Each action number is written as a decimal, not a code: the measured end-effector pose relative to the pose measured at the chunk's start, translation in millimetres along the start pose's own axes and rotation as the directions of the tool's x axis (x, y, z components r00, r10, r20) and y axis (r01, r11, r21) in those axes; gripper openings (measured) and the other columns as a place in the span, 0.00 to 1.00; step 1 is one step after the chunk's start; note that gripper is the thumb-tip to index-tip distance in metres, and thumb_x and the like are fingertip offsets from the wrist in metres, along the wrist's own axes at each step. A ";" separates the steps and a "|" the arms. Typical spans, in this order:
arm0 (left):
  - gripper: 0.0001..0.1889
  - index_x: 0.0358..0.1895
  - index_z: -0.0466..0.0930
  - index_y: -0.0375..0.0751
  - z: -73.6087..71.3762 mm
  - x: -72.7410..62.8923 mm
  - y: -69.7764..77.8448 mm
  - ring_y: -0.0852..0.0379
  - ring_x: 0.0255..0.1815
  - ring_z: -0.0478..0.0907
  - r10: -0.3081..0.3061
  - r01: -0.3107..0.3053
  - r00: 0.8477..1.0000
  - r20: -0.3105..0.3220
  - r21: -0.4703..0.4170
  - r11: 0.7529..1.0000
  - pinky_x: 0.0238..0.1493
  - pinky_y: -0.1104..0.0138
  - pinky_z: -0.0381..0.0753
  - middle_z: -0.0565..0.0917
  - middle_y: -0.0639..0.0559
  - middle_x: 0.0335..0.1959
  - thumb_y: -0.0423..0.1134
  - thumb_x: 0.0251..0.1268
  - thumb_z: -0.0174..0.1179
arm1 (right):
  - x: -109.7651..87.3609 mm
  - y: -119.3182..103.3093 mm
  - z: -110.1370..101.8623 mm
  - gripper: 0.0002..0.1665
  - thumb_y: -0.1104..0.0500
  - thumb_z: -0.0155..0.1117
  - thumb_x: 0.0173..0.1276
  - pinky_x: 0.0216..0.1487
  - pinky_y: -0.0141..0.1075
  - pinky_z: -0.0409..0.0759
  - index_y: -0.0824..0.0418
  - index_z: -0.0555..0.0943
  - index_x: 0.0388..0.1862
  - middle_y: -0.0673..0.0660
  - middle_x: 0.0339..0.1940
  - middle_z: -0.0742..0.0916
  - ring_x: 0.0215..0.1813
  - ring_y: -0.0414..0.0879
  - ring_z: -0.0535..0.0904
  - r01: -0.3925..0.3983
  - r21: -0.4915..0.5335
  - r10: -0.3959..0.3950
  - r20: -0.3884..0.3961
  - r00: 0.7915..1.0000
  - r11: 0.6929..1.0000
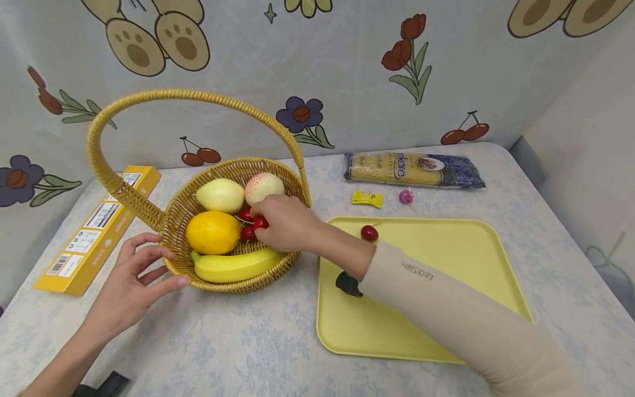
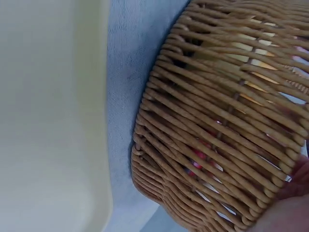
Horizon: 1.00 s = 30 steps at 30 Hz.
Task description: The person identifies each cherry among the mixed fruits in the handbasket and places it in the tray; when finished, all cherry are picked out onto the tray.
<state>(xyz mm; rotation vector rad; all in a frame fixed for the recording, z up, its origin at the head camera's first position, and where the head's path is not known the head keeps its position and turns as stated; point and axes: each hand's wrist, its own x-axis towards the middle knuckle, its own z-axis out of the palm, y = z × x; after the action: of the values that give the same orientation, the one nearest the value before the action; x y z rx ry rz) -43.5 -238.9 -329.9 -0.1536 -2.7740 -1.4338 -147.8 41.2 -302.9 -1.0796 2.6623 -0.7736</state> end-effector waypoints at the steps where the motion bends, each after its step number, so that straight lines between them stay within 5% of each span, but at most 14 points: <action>1: 0.19 0.44 0.75 0.31 0.2 0.0 -0.1 0.42 0.64 0.62 0.000 0.000 1.000 0.000 -0.001 1.000 0.53 0.78 0.76 0.56 0.45 0.64 0.36 0.56 0.74 | -2.9 -0.1 -1.0 0.16 0.61 0.63 0.67 0.41 0.37 0.74 0.62 0.84 0.52 0.54 0.44 0.85 0.40 0.47 0.74 0.004 0.013 -0.004 -0.018 1.000 1.000; 6: 0.19 0.44 0.75 0.31 0.7 0.3 -0.2 0.42 0.64 0.62 0.001 -0.001 1.000 0.000 -0.008 1.000 0.53 0.80 0.75 0.55 0.45 0.64 0.36 0.56 0.73 | -21.5 1.6 -9.0 0.16 0.61 0.63 0.67 0.46 0.38 0.77 0.63 0.83 0.53 0.56 0.50 0.84 0.46 0.47 0.76 0.042 0.036 -0.039 -0.095 0.995 0.998; 13: 0.19 0.44 0.75 0.31 0.6 0.6 -0.6 0.43 0.63 0.62 -0.002 0.002 1.000 -0.001 -0.009 1.000 0.52 0.80 0.75 0.55 0.46 0.64 0.36 0.56 0.74 | -53.3 5.5 -27.7 0.16 0.62 0.66 0.67 0.36 0.35 0.80 0.61 0.83 0.54 0.52 0.47 0.83 0.38 0.43 0.77 0.070 0.108 -0.054 -0.145 0.988 0.992; 19: 0.19 0.45 0.75 0.31 0.6 0.5 -1.4 0.44 0.63 0.62 -0.003 0.003 1.000 0.000 -0.010 1.000 0.52 0.80 0.75 0.55 0.46 0.64 0.35 0.56 0.73 | -77.2 14.5 -39.0 0.16 0.63 0.67 0.67 0.38 0.35 0.84 0.60 0.83 0.53 0.48 0.45 0.83 0.41 0.39 0.78 0.093 0.150 -0.066 -0.176 0.982 0.984; 30: 0.19 0.44 0.75 0.30 1.1 0.1 -0.5 0.43 0.63 0.62 0.001 -0.001 1.000 0.003 -0.025 1.000 0.51 0.83 0.74 0.55 0.46 0.64 0.34 0.57 0.73 | -125.8 37.9 -56.1 0.18 0.64 0.68 0.67 0.43 0.39 0.85 0.60 0.81 0.56 0.51 0.49 0.85 0.46 0.42 0.83 -0.045 0.190 0.080 -0.179 0.981 0.981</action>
<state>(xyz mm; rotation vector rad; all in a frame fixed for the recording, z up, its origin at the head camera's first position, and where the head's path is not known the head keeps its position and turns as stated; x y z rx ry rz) -43.6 -238.3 -331.0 -0.1577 -2.7582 -1.4700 -98.3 173.2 -279.8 -0.9132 2.6907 -1.1349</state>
